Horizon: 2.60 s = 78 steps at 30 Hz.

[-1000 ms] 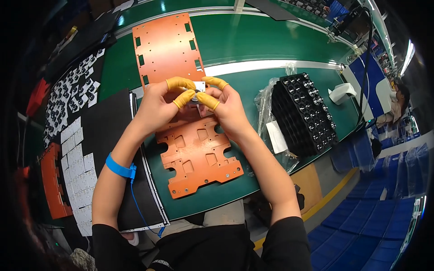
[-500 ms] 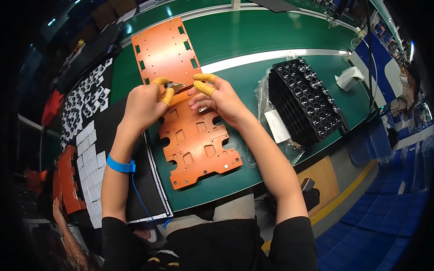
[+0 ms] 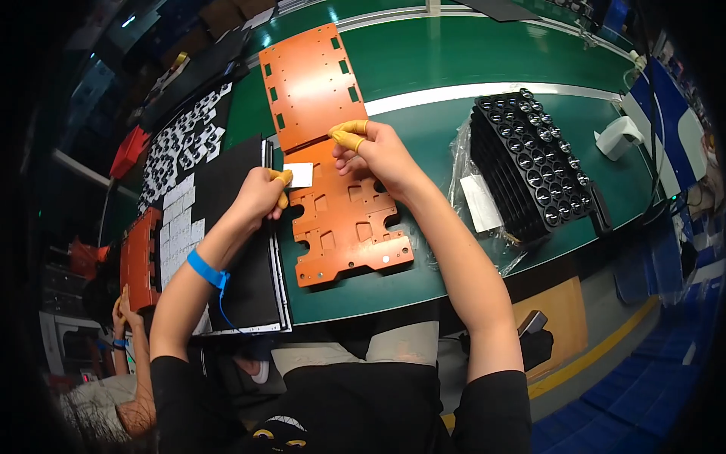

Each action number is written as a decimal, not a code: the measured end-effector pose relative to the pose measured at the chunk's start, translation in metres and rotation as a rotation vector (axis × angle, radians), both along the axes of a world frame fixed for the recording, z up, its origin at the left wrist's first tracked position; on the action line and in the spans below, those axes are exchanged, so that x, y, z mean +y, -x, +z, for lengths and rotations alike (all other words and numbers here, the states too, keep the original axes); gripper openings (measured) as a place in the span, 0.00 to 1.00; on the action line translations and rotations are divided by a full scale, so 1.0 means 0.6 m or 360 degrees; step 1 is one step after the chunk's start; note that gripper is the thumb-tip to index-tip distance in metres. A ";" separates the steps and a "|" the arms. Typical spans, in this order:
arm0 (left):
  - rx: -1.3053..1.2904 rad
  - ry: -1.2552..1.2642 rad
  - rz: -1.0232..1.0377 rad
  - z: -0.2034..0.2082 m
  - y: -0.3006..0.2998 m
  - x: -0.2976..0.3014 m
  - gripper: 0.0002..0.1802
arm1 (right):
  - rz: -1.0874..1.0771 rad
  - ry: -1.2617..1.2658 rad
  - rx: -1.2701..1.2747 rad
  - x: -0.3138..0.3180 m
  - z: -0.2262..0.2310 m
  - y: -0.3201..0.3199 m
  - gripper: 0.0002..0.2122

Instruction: Assembling small electronic components into an orange mounting fixture on an assembly line.

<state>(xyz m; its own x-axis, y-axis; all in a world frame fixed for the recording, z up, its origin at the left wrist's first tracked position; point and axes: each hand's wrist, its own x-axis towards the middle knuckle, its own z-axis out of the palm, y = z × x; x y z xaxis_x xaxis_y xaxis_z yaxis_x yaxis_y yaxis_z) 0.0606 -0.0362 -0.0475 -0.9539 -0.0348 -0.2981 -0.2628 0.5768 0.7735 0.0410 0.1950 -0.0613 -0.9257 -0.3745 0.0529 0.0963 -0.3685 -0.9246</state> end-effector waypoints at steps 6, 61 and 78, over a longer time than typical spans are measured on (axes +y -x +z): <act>-0.0258 -0.0021 0.0046 -0.001 0.011 0.006 0.19 | 0.0001 -0.0101 -0.0049 0.003 -0.002 -0.001 0.11; 0.0609 -0.0811 -0.0548 0.039 0.009 0.037 0.12 | -0.1588 -0.2184 0.1409 0.162 0.111 -0.115 0.11; 0.0725 -0.1341 -0.0029 -0.051 0.014 0.054 0.14 | -0.1832 -0.2614 0.1256 0.196 0.125 -0.123 0.10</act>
